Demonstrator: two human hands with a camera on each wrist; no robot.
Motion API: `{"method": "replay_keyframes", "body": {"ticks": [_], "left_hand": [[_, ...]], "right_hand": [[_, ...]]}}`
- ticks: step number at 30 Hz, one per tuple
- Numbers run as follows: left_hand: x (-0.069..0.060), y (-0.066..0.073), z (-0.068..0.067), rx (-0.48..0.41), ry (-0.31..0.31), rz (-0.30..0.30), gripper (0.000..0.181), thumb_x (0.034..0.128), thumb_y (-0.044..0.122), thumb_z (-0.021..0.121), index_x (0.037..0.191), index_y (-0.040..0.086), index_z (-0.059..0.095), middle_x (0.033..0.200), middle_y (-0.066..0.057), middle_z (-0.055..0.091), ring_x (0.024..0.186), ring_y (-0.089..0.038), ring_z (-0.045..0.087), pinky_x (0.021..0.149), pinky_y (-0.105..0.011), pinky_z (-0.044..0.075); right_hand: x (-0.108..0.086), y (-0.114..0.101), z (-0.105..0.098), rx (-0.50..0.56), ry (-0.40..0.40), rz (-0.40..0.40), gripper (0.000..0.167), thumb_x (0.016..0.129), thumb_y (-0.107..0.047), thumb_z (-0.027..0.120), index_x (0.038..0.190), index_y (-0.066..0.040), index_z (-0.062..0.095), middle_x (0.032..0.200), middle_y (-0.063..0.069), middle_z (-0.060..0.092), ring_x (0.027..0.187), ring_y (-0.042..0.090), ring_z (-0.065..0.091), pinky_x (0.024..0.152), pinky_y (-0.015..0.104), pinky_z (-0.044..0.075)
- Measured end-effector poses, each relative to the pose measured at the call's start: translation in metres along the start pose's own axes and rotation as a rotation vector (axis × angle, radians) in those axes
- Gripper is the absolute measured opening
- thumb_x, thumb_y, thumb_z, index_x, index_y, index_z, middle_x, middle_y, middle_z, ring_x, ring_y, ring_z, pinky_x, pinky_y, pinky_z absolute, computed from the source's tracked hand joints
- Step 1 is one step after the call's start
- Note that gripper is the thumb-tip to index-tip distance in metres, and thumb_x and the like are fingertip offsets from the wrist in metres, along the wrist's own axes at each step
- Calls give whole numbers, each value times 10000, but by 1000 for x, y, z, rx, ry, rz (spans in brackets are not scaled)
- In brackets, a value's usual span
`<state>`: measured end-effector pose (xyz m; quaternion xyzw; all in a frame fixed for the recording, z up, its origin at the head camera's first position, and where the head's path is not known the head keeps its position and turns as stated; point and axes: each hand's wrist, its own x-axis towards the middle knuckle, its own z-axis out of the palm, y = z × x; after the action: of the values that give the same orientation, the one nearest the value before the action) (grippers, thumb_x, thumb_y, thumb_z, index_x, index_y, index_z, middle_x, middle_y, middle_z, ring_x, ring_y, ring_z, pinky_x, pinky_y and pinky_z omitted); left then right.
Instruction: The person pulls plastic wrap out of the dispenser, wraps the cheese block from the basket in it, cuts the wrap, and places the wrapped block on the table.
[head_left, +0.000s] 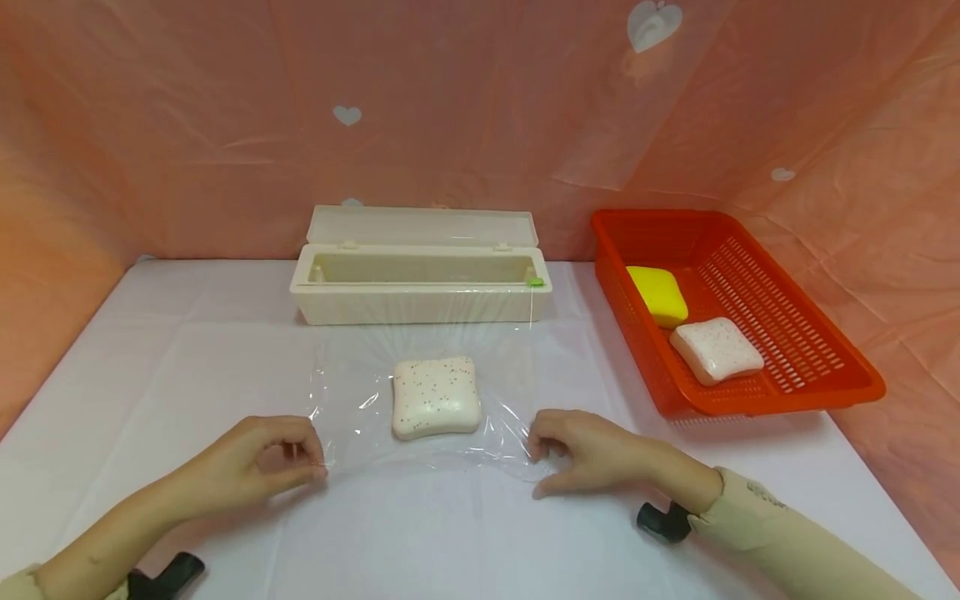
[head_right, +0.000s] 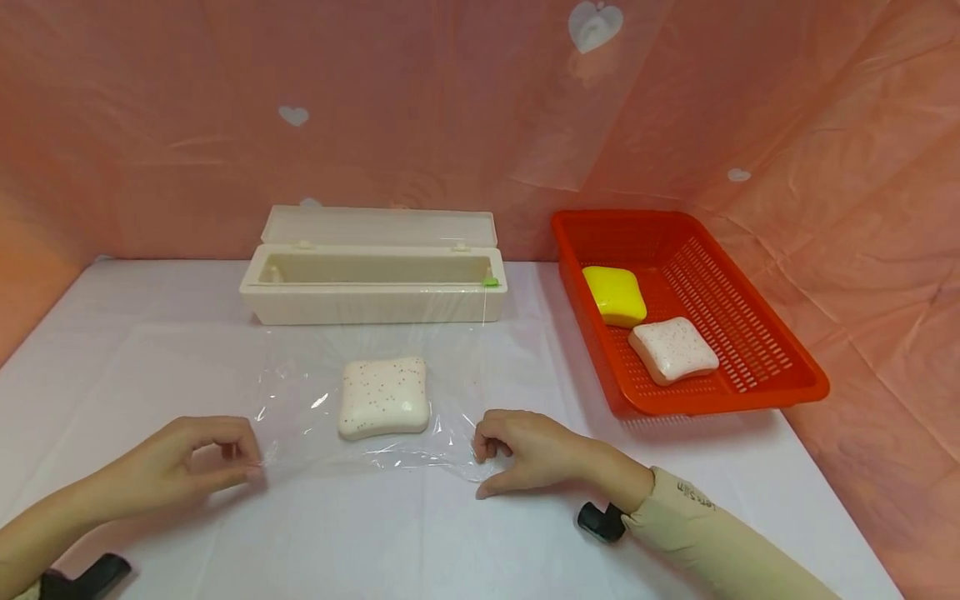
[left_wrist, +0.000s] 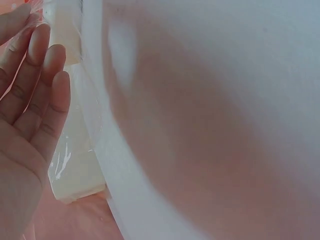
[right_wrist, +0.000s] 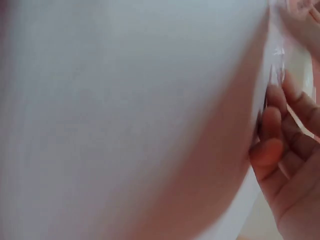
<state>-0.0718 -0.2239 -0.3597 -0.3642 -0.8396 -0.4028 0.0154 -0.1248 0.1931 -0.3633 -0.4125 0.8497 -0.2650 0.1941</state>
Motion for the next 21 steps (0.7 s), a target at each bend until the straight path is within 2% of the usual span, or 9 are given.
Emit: {"method": "replay_keyframes", "body": {"ticks": [5,11,17,21], "left_hand": [[0,1,0,16,10,0,293,746,52,795,810,277,619,748,188,586,711,12,529,636,-161,422],[0,2,-2,9,9,-24,272,757,57,788,811,267,624,756,184,589,716,4,533,642,-174,424],[2,3,-4,5,8,-31,268,765,55,782,812,269,627,762,178,597,718,-1,538,647,-176,425],[2,4,-5,-3,13,-35,264,775,42,771,818,263,633,765,163,607,724,-8,544,655,-173,428]], "right_hand": [[0,1,0,-37,1,-66,66,861,-177,713,861,-202,653,845,-117,577,795,29,519,753,184,492],[0,-1,0,-44,-16,-17,129,862,-262,720,965,-223,654,883,-123,577,822,19,518,767,184,491],[1,-5,1,-143,-2,-44,30,911,-201,656,912,-174,643,917,-108,552,853,40,522,819,213,499],[-1,-5,-3,-145,41,-56,32,915,-206,642,933,-195,618,948,-125,545,879,38,526,838,228,501]]}}
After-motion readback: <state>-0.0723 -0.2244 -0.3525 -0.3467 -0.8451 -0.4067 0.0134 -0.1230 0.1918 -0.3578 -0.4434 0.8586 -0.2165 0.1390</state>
